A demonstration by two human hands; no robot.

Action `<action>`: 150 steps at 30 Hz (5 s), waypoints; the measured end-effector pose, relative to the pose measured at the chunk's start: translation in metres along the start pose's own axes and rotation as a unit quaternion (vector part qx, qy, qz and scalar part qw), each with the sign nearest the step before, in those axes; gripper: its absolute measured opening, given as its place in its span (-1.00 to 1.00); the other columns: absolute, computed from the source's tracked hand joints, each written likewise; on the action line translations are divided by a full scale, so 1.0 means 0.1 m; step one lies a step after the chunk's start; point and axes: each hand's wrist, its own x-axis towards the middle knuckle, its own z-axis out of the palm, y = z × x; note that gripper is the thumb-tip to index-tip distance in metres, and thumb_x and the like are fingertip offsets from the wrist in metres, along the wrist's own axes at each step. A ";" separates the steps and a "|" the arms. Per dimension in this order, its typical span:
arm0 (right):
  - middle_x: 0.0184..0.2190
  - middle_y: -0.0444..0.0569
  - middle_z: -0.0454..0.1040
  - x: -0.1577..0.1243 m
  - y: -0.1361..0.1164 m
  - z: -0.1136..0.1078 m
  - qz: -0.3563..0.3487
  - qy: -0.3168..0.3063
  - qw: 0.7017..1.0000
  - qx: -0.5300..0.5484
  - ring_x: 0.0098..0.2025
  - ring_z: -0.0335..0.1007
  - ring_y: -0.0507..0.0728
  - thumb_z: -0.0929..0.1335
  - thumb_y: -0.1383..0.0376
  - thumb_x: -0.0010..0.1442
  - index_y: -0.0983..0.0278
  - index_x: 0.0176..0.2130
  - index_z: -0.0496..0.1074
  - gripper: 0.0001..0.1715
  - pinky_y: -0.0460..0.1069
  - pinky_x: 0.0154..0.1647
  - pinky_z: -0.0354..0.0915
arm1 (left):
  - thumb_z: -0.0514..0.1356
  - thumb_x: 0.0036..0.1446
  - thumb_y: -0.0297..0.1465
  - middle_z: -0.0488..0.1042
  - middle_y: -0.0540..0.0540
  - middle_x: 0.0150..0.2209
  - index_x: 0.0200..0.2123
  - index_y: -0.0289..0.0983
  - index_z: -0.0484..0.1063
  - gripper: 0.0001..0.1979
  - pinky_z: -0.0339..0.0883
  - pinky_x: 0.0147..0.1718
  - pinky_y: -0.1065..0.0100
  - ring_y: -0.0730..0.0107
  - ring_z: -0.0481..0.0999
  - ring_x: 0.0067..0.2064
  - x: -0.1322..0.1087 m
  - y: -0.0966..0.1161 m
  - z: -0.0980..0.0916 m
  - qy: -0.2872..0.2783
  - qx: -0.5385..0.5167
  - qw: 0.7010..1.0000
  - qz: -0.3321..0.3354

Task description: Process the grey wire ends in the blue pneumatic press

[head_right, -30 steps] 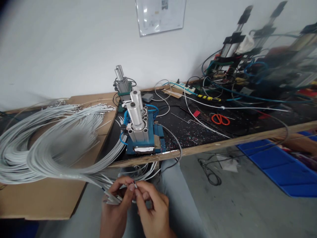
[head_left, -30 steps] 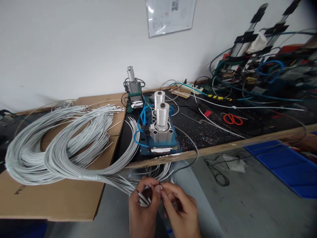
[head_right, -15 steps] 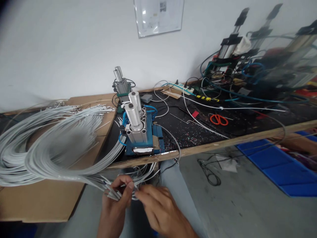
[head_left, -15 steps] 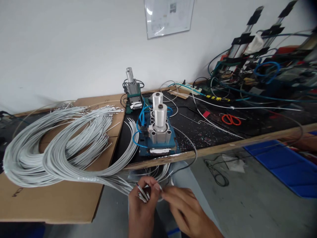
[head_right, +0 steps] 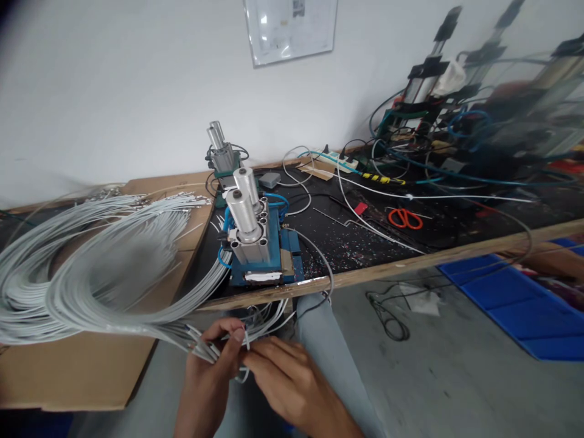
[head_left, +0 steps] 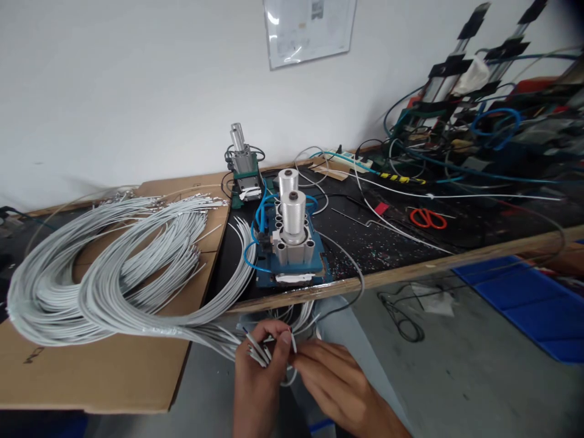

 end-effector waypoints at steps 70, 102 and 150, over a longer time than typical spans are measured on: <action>-0.19 0.04 0.62 0.12 0.70 0.19 0.083 0.099 0.991 -0.032 -0.16 0.62 0.17 0.29 0.48 0.40 0.23 0.05 0.46 -0.69 0.01 -0.07 0.52 | 0.47 0.00 -0.03 0.25 0.13 -0.58 -0.36 -0.25 0.60 -0.60 -0.09 -0.60 0.53 0.61 0.07 -0.59 -0.08 -0.01 0.13 0.058 -0.057 0.997 -0.008; -0.20 0.04 0.63 0.10 0.73 0.20 0.081 0.104 0.991 -0.037 -0.17 0.62 0.16 0.29 0.47 0.40 0.21 0.04 0.46 -0.70 0.02 -0.10 0.52 | 0.47 -0.02 0.01 0.22 0.14 -0.63 -0.39 -0.25 0.59 -0.57 -0.10 -0.60 0.54 0.62 0.05 -0.60 -0.09 0.00 0.10 0.049 -0.055 0.997 -0.023; -0.32 -0.07 0.69 0.02 -0.10 0.03 -0.030 0.033 0.999 -0.031 -0.27 0.64 0.11 0.22 0.46 0.48 0.23 0.00 0.53 -0.66 -0.02 -0.25 0.50 | 0.46 0.06 -0.15 0.42 0.03 -0.53 -0.50 -0.24 0.58 -0.70 0.18 -0.47 0.44 0.43 0.30 -0.48 -0.19 0.15 0.10 0.012 -0.006 0.999 0.053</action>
